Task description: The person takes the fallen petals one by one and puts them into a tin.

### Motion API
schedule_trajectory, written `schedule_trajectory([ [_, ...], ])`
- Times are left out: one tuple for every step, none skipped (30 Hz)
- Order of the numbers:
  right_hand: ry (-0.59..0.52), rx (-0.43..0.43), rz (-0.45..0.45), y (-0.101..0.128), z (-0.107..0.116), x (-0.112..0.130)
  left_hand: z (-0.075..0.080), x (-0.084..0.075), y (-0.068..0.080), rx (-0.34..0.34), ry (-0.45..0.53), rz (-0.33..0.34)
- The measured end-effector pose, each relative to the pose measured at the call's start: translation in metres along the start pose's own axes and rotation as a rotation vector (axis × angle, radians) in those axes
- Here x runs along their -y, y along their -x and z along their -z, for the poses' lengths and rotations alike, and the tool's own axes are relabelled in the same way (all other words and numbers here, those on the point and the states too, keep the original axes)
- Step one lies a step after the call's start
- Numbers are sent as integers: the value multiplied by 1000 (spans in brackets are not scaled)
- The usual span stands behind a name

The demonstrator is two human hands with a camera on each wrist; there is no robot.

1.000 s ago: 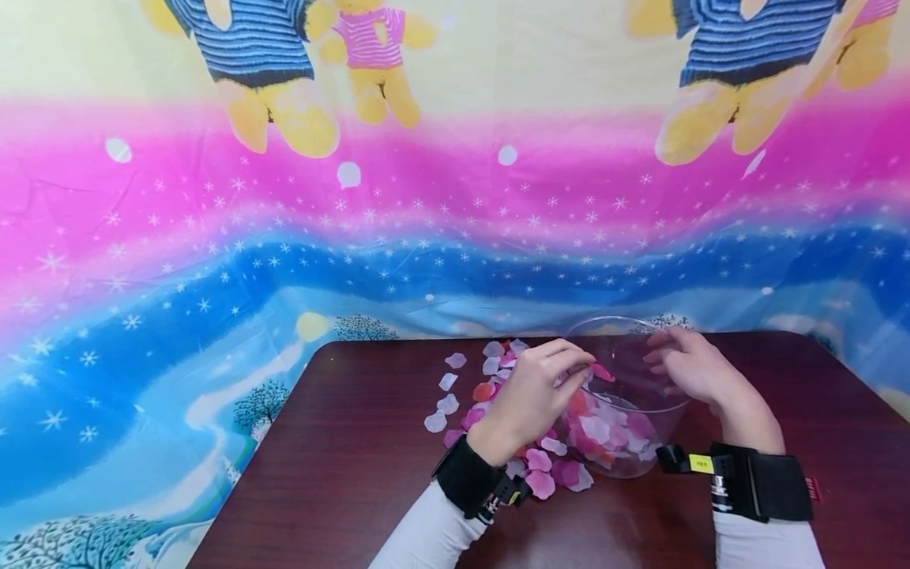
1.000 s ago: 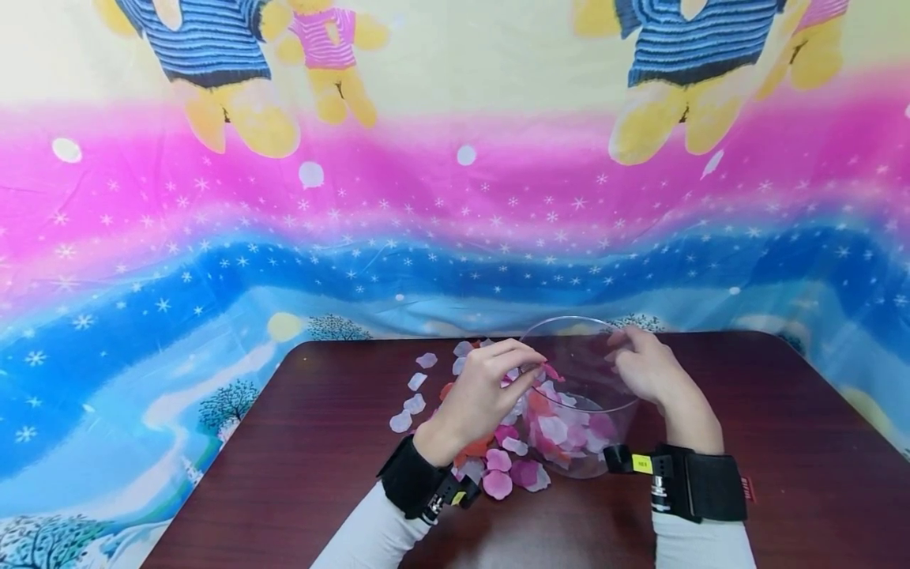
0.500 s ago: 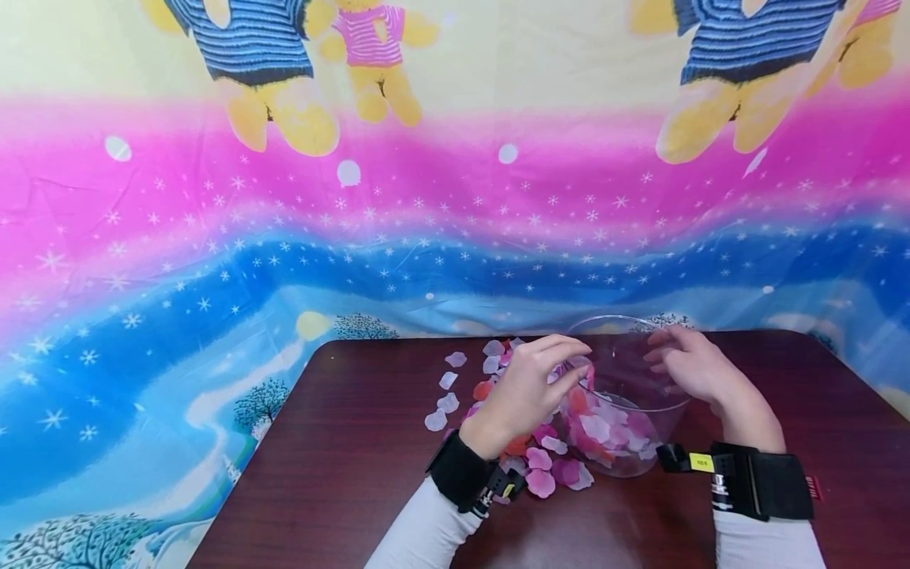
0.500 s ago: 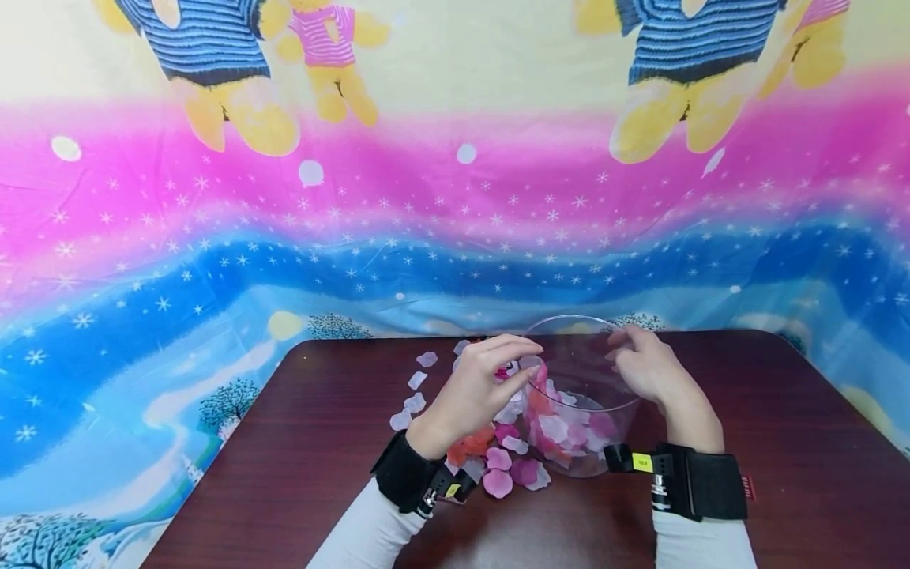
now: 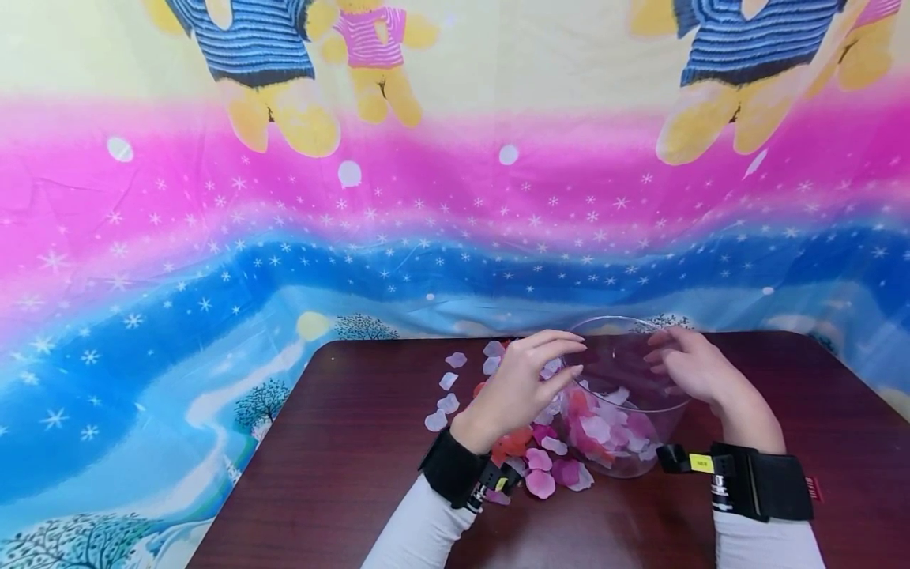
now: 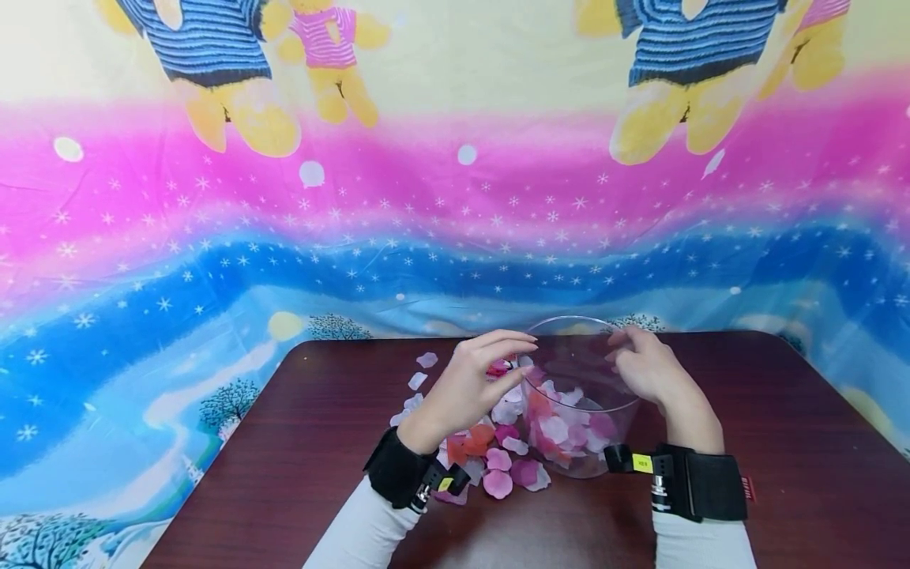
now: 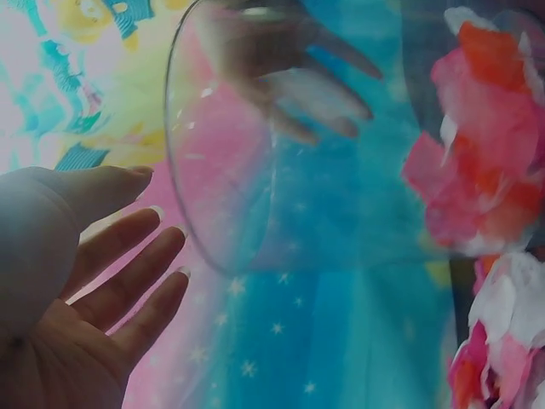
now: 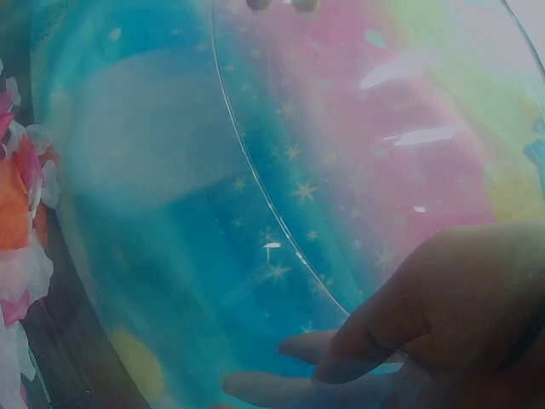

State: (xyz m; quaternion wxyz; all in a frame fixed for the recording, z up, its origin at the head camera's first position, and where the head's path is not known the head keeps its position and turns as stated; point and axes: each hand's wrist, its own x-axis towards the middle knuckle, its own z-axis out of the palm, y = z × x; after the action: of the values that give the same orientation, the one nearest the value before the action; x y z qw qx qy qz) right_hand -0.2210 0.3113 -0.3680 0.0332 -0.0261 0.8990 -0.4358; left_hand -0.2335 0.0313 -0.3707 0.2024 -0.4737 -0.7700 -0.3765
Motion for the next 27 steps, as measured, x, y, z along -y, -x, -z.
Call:
schedule_trajectory([
  [-4,1,1,0,0,0,3,2,0,-8,-2,0],
  [-6,3,1,0,0,0,7,4,1,-19,-6,0],
  [-7,3,0,0,0,0,11,7,1,-30,-11,1],
  [-7,4,-1,0,0,0,16,9,2,-44,-19,6],
  [-8,4,-3,0,0,0,21,12,2,-55,-27,13],
  [-7,4,-4,0,-1,0,26,15,3,-65,-35,27],
  [-5,4,-6,0,-1,1,32,18,5,-74,-36,48],
  [-1,3,-7,0,-1,1,37,22,7,-82,-37,68],
  [3,2,-7,-1,-1,1,42,25,9,-87,-39,93],
  [5,2,-8,-1,-1,1,47,29,11,-89,-42,123],
  [7,1,-9,0,-1,1,52,32,14,-85,-46,155],
  [10,0,-10,0,-1,1,56,36,17,-80,-51,188],
  [13,-1,-10,0,-1,1,59,39,19,-72,-59,219],
  [15,-3,-8,0,-1,0,61,43,21,-62,-70,248],
  [15,-5,-6,0,-1,0,64,46,23,-46,-81,279],
  [15,-6,-4,1,-1,0,65,49,25,-27,-93,308],
  [15,-8,0,1,-1,0,66,52,27,-7,-101,333],
  [14,-10,4,1,-1,0,66,55,28,15,-107,355],
  [13,-10,6,1,-1,0,65,59,30,43,-114,375],
  [11,-10,8,1,-1,0,64,63,31,71,-122,393],
  [9,-10,10,0,0,-1,62,67,33,105,-132,409],
  [8,-8,8,0,0,-1,59,71,35,140,-142,426],
  [7,-7,7,0,0,-1,57,74,37,176,-149,446],
  [8,-4,4,0,0,-1,54,78,39,212,-155,466],
  [7,-1,0,0,0,-1,51,81,41,243,-160,486],
  [7,2,-2,0,0,-1,48,84,43,270,-158,510],
  [7,5,-4,0,0,-1,46,86,45,293,-155,533],
])
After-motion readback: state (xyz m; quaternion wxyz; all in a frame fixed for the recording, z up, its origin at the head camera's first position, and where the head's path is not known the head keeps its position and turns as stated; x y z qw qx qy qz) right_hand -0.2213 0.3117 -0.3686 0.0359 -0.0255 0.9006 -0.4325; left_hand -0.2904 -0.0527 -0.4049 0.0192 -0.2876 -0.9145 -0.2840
